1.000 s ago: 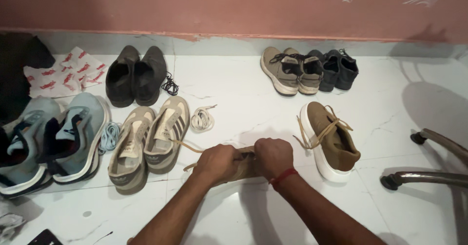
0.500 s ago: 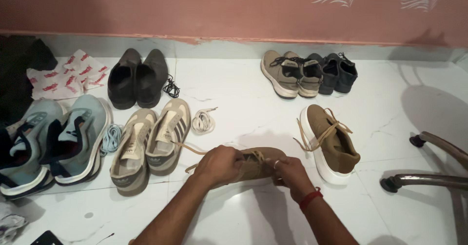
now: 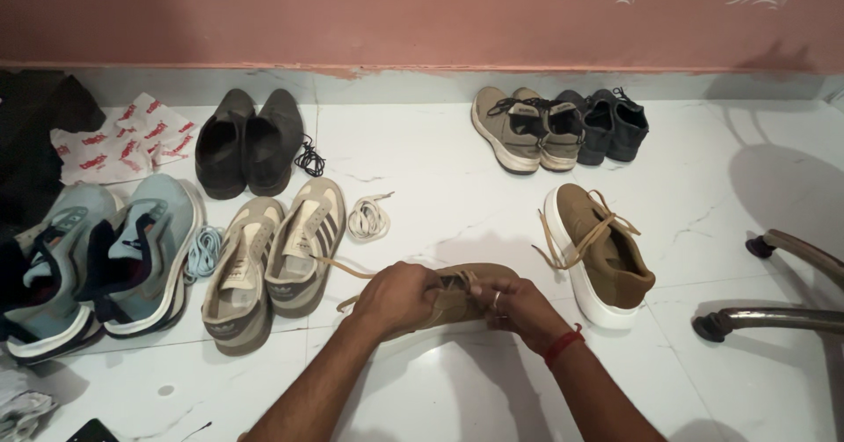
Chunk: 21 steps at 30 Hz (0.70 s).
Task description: The person laces a beige sneaker by threading the laces through the eyelets and tying a knot. The person handles the shoe and laces by hand, completing the lacing process on one shoe.
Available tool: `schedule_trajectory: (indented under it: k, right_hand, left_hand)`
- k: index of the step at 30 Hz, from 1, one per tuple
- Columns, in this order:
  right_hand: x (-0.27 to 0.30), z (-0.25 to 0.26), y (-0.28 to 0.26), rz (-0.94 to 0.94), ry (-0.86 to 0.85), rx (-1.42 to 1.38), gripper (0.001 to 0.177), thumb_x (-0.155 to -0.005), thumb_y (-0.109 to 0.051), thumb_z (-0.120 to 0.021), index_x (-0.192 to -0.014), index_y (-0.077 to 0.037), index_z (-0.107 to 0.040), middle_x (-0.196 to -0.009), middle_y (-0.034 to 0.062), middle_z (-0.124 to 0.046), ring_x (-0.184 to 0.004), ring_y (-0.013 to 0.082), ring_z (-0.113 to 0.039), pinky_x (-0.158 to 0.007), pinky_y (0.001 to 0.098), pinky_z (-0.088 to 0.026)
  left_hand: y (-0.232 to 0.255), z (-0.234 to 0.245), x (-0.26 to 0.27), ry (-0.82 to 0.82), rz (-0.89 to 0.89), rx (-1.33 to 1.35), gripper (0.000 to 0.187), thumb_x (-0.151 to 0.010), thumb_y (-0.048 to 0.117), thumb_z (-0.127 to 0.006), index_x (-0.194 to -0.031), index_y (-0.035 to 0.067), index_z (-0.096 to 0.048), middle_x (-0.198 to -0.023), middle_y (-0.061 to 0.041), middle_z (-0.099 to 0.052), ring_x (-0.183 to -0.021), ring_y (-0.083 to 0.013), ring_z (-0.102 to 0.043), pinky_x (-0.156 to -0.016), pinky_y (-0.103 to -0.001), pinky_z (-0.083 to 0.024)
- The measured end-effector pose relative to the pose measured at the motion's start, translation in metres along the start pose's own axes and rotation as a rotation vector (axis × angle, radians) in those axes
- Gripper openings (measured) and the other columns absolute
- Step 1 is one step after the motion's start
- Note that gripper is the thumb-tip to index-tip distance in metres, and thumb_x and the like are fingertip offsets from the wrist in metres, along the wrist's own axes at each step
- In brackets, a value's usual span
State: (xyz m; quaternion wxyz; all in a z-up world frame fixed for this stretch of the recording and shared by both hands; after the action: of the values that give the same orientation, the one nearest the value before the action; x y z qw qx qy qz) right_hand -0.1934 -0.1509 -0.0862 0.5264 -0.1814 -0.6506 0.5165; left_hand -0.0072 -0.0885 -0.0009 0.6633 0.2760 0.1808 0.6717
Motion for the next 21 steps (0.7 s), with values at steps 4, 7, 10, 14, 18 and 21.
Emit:
schedule_trajectory:
  k: [4, 7, 10, 14, 18, 21]
  right_hand:
    - [-0.011, 0.000, 0.006, 0.035, -0.063, -0.102, 0.030, -0.081, -0.006, -0.059, -0.104, -0.006, -0.078, -0.078, -0.0011, -0.065, -0.063, 0.0114, -0.055, -0.061, 0.0290, -0.052]
    - [-0.014, 0.001, 0.012, 0.004, -0.043, -0.088, 0.016, -0.096, -0.022, -0.071, -0.094, -0.006, -0.069, -0.074, -0.0022, -0.057, -0.063, 0.0105, -0.053, -0.061, 0.0277, -0.050]
    - [-0.014, 0.000, 0.013, -0.005, -0.034, -0.122, 0.013, -0.093, -0.020, -0.068, -0.092, -0.008, -0.073, -0.074, -0.0020, -0.060, -0.062, 0.0088, -0.051, -0.061, 0.0271, -0.050]
    - [-0.014, -0.002, 0.007, 0.061, -0.021, -0.075, 0.016, -0.095, -0.020, -0.067, -0.091, -0.006, -0.072, -0.075, -0.0004, -0.064, -0.062, 0.0096, -0.053, -0.059, 0.0268, -0.048]
    - [-0.014, -0.001, 0.002, 0.118, 0.014, -0.070, 0.018, -0.096, -0.023, -0.064, -0.093, -0.006, -0.070, -0.074, 0.0016, -0.066, -0.061, 0.0121, -0.056, -0.059, 0.0278, -0.049]
    - [-0.014, -0.001, 0.001, 0.111, 0.031, -0.076, 0.020, -0.098, -0.024, -0.063, -0.100, -0.006, -0.072, -0.074, 0.0030, -0.066, -0.061, 0.0133, -0.057, -0.059, 0.0283, -0.049]
  left_hand:
    - [0.003, 0.004, 0.002, 0.030, -0.016, 0.007, 0.026, -0.086, 0.017, -0.061, -0.103, 0.012, -0.080, -0.093, -0.018, -0.075, -0.088, -0.0335, -0.073, -0.085, -0.046, -0.055]
    - [0.002, 0.009, 0.004, 0.094, -0.016, 0.042, 0.023, -0.086, 0.020, -0.062, -0.098, 0.012, -0.080, -0.089, -0.019, -0.074, -0.084, -0.0346, -0.072, -0.084, -0.046, -0.055]
    - [0.002, 0.010, 0.003, 0.137, -0.054, 0.016, 0.023, -0.089, 0.024, -0.061, -0.094, 0.010, -0.079, -0.086, -0.020, -0.074, -0.082, -0.0356, -0.072, -0.083, -0.046, -0.055]
    - [0.005, 0.013, 0.005, 0.240, -0.163, 0.061, 0.023, -0.090, 0.025, -0.061, -0.090, 0.007, -0.075, -0.081, -0.020, -0.072, -0.080, -0.0379, -0.070, -0.079, -0.049, -0.054]
    - [0.002, 0.019, 0.006, 0.304, -0.238, 0.168, 0.024, -0.090, 0.025, -0.061, -0.090, 0.003, -0.072, -0.077, -0.020, -0.070, -0.076, -0.0390, -0.069, -0.073, -0.049, -0.053]
    - [-0.006, 0.015, 0.000, 0.245, -0.218, 0.262, 0.024, -0.091, 0.025, -0.061, -0.090, 0.003, -0.072, -0.070, -0.018, -0.069, -0.066, -0.0320, -0.067, -0.067, -0.043, -0.053]
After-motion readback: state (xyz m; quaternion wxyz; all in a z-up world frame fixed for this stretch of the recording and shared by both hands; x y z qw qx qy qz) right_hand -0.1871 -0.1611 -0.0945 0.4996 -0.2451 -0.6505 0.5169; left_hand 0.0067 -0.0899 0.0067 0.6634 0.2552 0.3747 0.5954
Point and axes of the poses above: each hand's wrist, its own x-axis away from the middle knuckle, its own z-axis out of the back of the hand, y = z × x, the point moved 9 cm from there along -x, towards the middle knuckle
